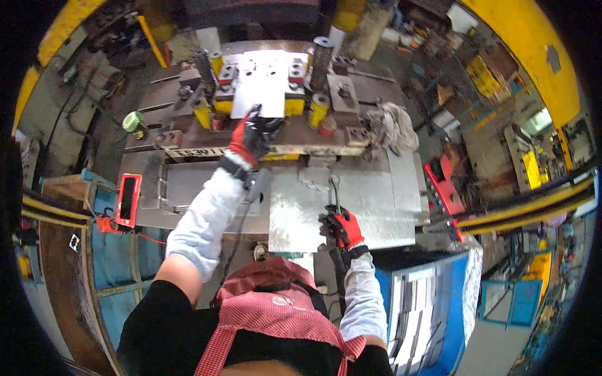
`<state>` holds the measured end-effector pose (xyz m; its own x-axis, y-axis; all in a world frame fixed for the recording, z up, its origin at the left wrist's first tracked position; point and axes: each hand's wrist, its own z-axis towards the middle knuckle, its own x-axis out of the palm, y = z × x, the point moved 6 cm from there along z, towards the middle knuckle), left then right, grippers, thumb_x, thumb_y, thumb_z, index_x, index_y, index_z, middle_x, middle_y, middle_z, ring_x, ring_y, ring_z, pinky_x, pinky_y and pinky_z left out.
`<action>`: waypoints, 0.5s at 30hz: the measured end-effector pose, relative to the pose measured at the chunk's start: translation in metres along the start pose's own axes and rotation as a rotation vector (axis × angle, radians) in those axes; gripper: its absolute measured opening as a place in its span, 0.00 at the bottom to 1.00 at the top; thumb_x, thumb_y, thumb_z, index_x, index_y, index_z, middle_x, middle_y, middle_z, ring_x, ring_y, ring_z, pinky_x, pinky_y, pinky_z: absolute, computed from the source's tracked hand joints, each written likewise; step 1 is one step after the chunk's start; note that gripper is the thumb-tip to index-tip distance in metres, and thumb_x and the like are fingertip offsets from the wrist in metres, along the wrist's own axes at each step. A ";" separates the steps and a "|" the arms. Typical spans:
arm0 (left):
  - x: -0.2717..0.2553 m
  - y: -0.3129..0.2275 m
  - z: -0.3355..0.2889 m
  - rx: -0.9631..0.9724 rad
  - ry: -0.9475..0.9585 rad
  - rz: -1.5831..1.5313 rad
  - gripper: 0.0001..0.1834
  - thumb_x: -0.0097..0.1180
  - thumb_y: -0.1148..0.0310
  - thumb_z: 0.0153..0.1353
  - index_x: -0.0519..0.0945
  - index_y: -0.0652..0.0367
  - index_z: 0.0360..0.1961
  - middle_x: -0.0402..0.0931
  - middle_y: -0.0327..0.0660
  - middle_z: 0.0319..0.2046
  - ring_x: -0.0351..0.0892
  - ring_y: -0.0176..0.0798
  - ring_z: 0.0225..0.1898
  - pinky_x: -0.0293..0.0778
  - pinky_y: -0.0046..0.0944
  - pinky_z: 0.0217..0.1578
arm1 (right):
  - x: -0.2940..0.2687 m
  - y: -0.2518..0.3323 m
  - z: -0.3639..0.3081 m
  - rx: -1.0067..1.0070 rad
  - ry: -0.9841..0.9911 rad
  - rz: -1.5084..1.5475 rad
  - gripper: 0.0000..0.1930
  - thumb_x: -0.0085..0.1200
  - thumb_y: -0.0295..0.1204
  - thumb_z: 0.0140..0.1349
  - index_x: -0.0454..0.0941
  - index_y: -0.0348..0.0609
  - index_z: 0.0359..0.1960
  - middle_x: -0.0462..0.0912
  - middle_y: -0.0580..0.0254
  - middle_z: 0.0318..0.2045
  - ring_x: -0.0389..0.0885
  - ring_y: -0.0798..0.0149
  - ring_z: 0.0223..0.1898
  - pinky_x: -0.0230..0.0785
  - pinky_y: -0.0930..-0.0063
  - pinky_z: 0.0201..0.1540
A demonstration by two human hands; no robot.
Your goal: The person is operating a metal stamping or pressing machine, placing metal sheets into the press and then removing the stamped parts.
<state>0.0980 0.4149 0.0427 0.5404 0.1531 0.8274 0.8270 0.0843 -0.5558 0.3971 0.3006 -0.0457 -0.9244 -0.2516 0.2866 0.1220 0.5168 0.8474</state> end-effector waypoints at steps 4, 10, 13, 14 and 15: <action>-0.010 -0.004 0.004 0.052 -0.105 0.075 0.18 0.46 0.55 0.60 0.76 0.61 0.37 0.77 0.37 0.29 0.76 0.32 0.27 0.73 0.30 0.28 | 0.007 0.003 -0.005 -0.050 -0.032 0.080 0.17 0.46 0.27 0.57 0.67 0.37 0.49 0.78 0.51 0.27 0.75 0.64 0.18 0.72 0.71 0.22; 0.002 -0.124 -0.107 0.384 -0.031 0.958 0.11 0.58 0.73 0.49 0.78 0.64 0.36 0.77 0.35 0.29 0.75 0.28 0.31 0.70 0.30 0.34 | -0.028 0.046 -0.056 -0.305 -0.197 -0.246 0.21 0.49 0.23 0.53 0.66 0.40 0.51 0.77 0.60 0.26 0.67 0.75 0.13 0.61 0.80 0.15; 0.023 -0.173 -0.129 0.324 0.055 1.307 0.13 0.58 0.71 0.46 0.79 0.62 0.35 0.77 0.39 0.30 0.76 0.36 0.33 0.70 0.34 0.35 | 0.009 0.094 -0.074 -0.404 -0.138 -0.468 0.23 0.49 0.21 0.52 0.65 0.41 0.53 0.77 0.62 0.29 0.67 0.77 0.15 0.62 0.83 0.18; 0.038 -0.178 -0.138 0.195 0.014 1.231 0.14 0.58 0.69 0.44 0.79 0.60 0.34 0.77 0.42 0.29 0.77 0.41 0.33 0.71 0.36 0.36 | 0.023 0.107 -0.078 -0.415 -0.071 -0.589 0.26 0.52 0.22 0.50 0.64 0.42 0.54 0.76 0.61 0.29 0.73 0.74 0.18 0.66 0.80 0.22; 0.050 -0.182 -0.152 0.713 0.517 1.729 0.14 0.58 0.68 0.43 0.79 0.59 0.35 0.77 0.43 0.28 0.77 0.40 0.31 0.71 0.35 0.33 | 0.046 0.120 -0.082 -0.481 0.015 -0.673 0.27 0.53 0.23 0.49 0.64 0.43 0.54 0.76 0.58 0.31 0.74 0.72 0.20 0.67 0.79 0.24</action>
<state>-0.0021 0.2577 0.1975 0.6707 0.2483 -0.6989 -0.6992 0.5261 -0.4841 0.3986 0.2841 0.1056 -0.8503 -0.3951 -0.3476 -0.3117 -0.1541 0.9376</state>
